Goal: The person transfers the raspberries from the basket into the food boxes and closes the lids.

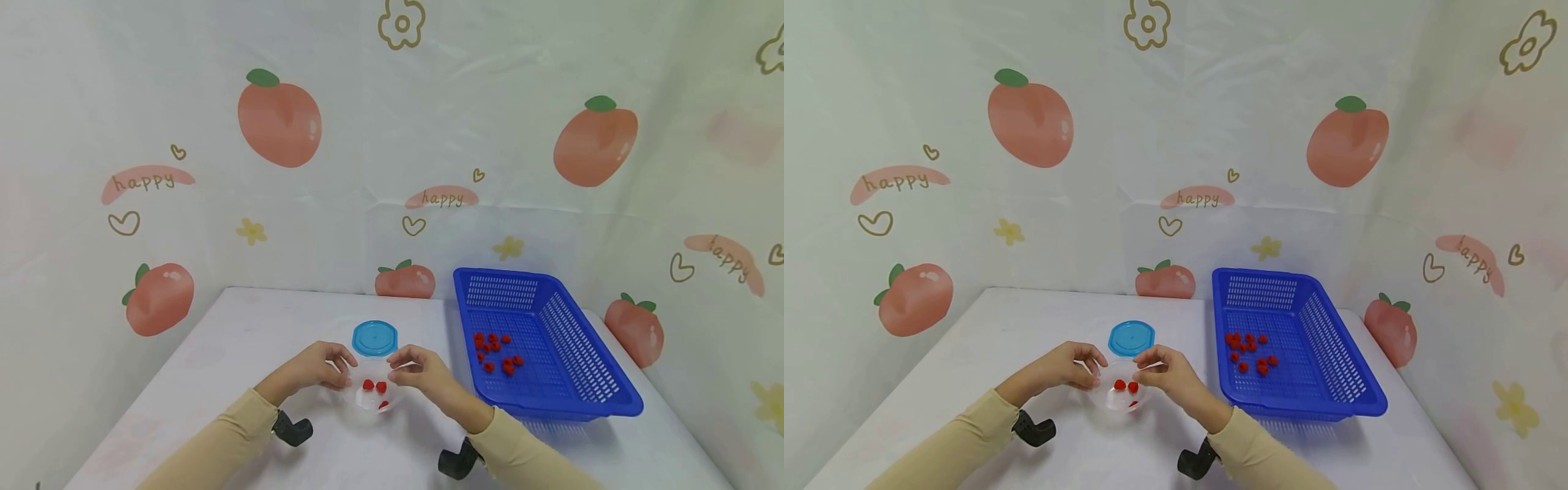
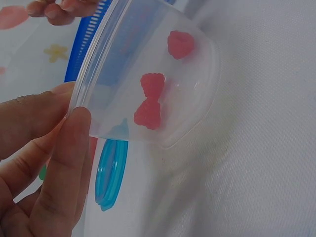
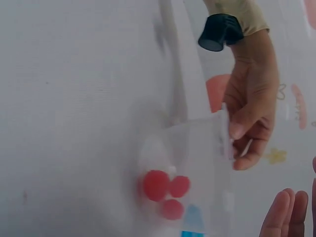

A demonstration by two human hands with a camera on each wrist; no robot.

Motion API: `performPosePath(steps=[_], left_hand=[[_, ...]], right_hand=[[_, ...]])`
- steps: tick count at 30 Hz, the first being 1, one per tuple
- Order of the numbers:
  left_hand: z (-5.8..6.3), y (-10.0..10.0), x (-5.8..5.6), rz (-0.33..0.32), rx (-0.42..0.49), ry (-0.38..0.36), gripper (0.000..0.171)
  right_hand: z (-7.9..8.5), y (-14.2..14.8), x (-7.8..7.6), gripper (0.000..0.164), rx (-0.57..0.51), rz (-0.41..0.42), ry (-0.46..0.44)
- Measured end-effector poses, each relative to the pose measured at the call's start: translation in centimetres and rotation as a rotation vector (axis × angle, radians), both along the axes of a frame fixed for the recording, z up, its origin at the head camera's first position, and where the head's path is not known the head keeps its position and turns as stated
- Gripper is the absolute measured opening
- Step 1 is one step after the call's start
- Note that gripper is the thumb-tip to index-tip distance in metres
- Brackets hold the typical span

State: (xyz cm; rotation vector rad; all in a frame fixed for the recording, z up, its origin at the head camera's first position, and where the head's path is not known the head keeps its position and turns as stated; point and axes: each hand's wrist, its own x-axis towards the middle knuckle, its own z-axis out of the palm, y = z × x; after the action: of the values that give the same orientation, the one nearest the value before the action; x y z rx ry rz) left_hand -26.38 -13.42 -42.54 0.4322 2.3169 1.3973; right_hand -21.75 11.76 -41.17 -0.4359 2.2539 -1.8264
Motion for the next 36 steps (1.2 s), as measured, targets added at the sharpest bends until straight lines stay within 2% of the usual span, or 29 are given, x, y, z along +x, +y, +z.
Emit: performPosePath(steps=[7,13,19,24,27,30,36], left_hand=[[0.1,0.0,0.1,0.003,-0.006,0.003,0.029],[0.2,-0.1,0.1,0.003,-0.005,0.004,0.028],[0.1,-0.1,0.1,0.001,-0.01,0.007,0.028],[0.1,0.0,0.1,0.001,-0.013,0.013,0.028],[0.1,0.0,0.1,0.002,-0.014,0.014,0.028],[0.1,0.0,0.1,0.0,-0.014,0.012,0.028],[0.3,0.0,0.2,-0.01,-0.004,0.008,0.027]], right_hand=[[2.6,1.2,-0.1,0.031,-0.015,0.013,0.036],[6.1,2.5,-0.8,0.031,-0.033,-0.01,0.101],[9.6,4.6,-2.3,0.031,-0.088,-0.025,0.182],[11.5,7.2,-4.2,0.03,-0.18,-0.048,0.16],[12.0,9.0,-5.7,0.029,-0.209,-0.081,0.15],[11.9,10.8,-7.1,0.028,-0.186,-0.139,0.166],[9.7,14.3,-9.8,0.028,-0.153,-0.252,0.241]])
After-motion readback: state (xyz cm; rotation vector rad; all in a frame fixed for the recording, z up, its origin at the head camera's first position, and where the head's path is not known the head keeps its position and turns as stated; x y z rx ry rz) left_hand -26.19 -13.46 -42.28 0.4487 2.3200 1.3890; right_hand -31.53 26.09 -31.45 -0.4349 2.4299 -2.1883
